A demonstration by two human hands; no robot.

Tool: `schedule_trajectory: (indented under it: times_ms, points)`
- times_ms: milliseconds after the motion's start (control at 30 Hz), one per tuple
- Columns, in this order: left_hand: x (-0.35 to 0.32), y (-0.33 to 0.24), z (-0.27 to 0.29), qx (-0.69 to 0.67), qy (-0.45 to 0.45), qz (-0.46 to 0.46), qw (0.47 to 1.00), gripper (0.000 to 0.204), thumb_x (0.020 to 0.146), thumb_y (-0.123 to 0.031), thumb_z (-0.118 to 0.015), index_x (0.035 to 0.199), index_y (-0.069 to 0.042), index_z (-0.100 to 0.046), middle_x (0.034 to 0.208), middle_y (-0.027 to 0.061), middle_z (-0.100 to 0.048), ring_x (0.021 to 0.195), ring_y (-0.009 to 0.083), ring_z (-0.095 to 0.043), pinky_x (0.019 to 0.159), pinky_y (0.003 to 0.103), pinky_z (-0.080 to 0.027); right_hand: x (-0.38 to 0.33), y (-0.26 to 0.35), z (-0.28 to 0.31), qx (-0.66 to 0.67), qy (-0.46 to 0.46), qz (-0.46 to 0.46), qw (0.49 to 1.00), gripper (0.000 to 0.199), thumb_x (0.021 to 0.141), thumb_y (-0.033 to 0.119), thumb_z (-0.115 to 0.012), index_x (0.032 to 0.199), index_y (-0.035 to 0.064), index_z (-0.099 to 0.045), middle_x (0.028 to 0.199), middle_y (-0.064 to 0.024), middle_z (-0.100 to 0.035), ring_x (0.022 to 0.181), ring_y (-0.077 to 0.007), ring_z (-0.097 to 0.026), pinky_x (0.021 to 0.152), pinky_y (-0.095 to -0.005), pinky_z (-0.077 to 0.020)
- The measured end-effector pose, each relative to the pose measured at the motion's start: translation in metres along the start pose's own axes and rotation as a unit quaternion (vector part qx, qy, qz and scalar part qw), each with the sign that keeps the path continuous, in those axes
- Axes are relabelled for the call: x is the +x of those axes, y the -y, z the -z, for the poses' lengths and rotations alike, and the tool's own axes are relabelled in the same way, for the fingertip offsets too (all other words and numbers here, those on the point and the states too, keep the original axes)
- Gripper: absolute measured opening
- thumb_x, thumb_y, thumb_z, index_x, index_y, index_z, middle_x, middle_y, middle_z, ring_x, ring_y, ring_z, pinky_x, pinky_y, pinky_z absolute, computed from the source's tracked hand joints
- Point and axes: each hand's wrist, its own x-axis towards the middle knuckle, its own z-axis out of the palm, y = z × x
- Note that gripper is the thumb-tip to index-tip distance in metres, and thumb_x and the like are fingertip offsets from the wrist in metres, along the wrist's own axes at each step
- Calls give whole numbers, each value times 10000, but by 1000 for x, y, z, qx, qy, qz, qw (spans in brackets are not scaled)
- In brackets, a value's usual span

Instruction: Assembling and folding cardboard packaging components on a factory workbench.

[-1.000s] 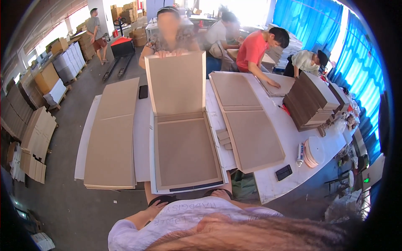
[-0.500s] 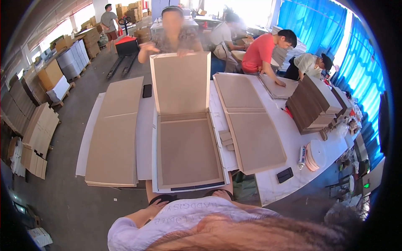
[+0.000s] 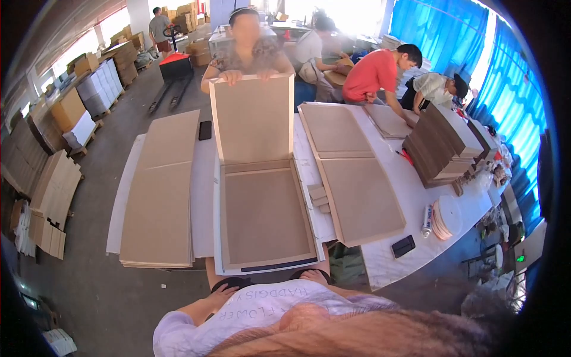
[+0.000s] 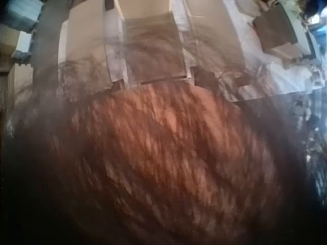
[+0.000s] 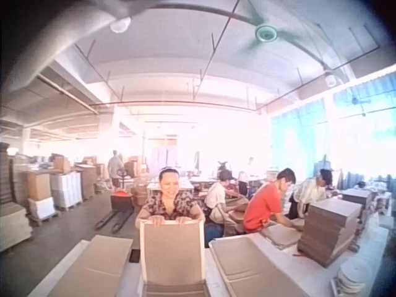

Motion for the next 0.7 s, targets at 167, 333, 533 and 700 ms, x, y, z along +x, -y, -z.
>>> schedule_trajectory:
  times_ms: [167, 333, 533, 700]
  points:
    - [2, 9, -30, -295, -230, -76, 924, 673, 834, -358, -514, 1434, -109, -341, 1504, 128, -272, 1437, 240, -124, 1150, 498, -86, 1, 2, 3, 4, 6, -11, 1000, 240, 815, 341, -529, 1000, 202, -595, 998, 8, -550, 1033, -217, -508, 890, -406, -374]
    - [1, -5, 13, -91, -160, -87, 979, 687, 823, -372, -524, 1430, -102, -345, 1497, 126, -290, 1435, 243, -130, 1145, 506, -98, 1, 4, 4, 5, 1, -12, 1000, 232, 821, 342, -525, 991, 203, -599, 988, 13, -553, 1023, -214, -515, 887, -401, -376]
    - [4, 8, -24, -184, -215, -86, 955, 690, 816, -376, -526, 1427, -106, -349, 1492, 114, -302, 1435, 227, -136, 1144, 506, -102, 2, 3, 3, -9, 20, -10, 1000, 234, 818, 339, -523, 992, 207, -605, 988, 19, -557, 1024, -200, -516, 880, -396, -382]
    - [-1, -3, 8, -58, -9, 7, 998, 693, 816, -371, -526, 1427, -98, -345, 1487, 120, -308, 1435, 226, -138, 1144, 508, -101, 3, 2, 0, 5, 6, -9, 1000, 235, 818, 336, -521, 992, 204, -606, 1002, 19, -556, 1037, -199, -511, 884, -397, -380]
